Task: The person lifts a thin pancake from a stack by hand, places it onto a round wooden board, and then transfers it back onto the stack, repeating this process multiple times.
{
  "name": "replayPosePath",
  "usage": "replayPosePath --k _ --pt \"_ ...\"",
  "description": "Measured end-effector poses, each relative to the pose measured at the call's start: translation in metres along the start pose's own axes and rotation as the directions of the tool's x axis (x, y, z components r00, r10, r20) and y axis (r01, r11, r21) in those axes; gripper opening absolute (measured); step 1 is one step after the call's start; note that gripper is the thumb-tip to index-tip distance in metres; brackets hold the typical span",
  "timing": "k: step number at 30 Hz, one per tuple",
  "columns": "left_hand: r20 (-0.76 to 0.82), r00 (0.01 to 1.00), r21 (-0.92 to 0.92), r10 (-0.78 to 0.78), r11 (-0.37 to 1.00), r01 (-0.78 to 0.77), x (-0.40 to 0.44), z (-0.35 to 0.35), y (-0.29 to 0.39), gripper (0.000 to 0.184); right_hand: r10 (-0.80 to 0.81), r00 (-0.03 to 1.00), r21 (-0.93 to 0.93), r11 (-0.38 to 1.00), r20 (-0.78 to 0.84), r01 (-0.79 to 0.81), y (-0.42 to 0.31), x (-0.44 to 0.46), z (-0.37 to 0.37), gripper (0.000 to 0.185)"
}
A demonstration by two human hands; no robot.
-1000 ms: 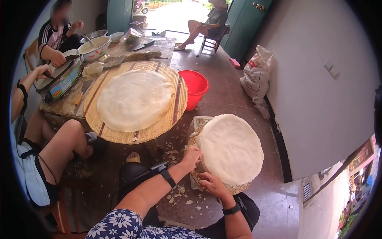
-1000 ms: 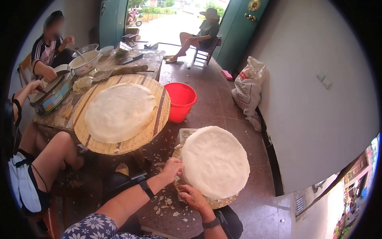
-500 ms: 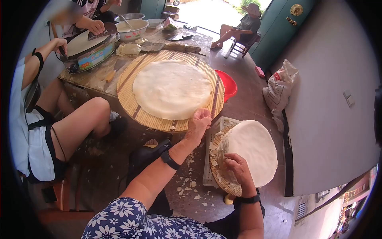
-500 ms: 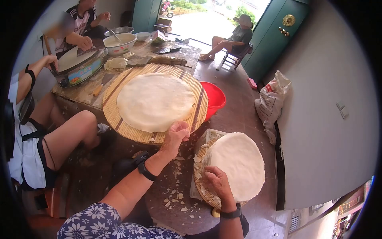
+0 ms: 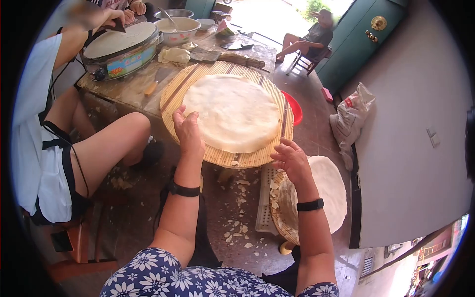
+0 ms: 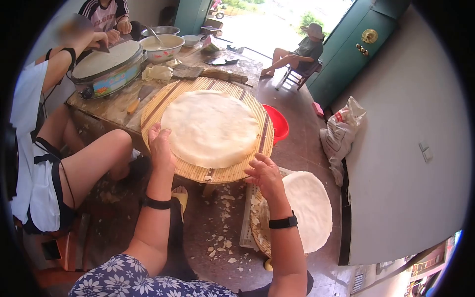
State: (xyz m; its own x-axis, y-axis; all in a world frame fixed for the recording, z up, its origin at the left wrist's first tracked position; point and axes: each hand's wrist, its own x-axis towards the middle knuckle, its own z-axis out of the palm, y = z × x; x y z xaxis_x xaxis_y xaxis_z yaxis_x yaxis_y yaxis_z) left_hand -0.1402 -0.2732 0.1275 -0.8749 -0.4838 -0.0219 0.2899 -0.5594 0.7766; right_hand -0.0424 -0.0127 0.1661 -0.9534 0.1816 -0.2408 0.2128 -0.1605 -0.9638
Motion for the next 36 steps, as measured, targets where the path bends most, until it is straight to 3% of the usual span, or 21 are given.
replayPosePath --k 2,8,17,29,32,36 --pt "-0.020 0.987 -0.027 -0.160 0.987 0.159 0.005 -0.006 0.005 0.040 -0.009 1.000 -0.029 1.000 -0.027 0.008 0.005 0.013 0.009 0.047" --pt "-0.098 0.949 -0.018 -0.301 0.953 0.301 0.016 -0.017 0.004 0.041 0.037 0.998 -0.035 0.999 -0.056 -0.039 0.017 0.034 0.013 0.054" --pt "-0.058 0.972 -0.145 -0.228 0.965 0.218 0.019 -0.020 0.013 0.045 0.045 0.997 0.019 0.999 -0.059 -0.044 0.018 0.029 0.013 0.055" --pt "-0.083 0.949 -0.083 -0.303 0.952 0.296 0.023 -0.025 0.007 0.045 0.017 0.997 0.089 0.996 -0.069 -0.011 0.018 0.030 0.018 0.055" --pt "-0.087 0.950 -0.088 -0.299 0.953 0.292 0.021 -0.022 0.012 0.044 0.058 0.998 0.078 0.995 -0.023 -0.056 0.016 0.019 0.017 0.052" --pt "-0.088 0.952 -0.092 -0.292 0.954 0.285 0.019 -0.020 0.014 0.042 0.179 0.964 0.026 0.982 0.195 -0.187 0.017 -0.002 0.027 0.045"
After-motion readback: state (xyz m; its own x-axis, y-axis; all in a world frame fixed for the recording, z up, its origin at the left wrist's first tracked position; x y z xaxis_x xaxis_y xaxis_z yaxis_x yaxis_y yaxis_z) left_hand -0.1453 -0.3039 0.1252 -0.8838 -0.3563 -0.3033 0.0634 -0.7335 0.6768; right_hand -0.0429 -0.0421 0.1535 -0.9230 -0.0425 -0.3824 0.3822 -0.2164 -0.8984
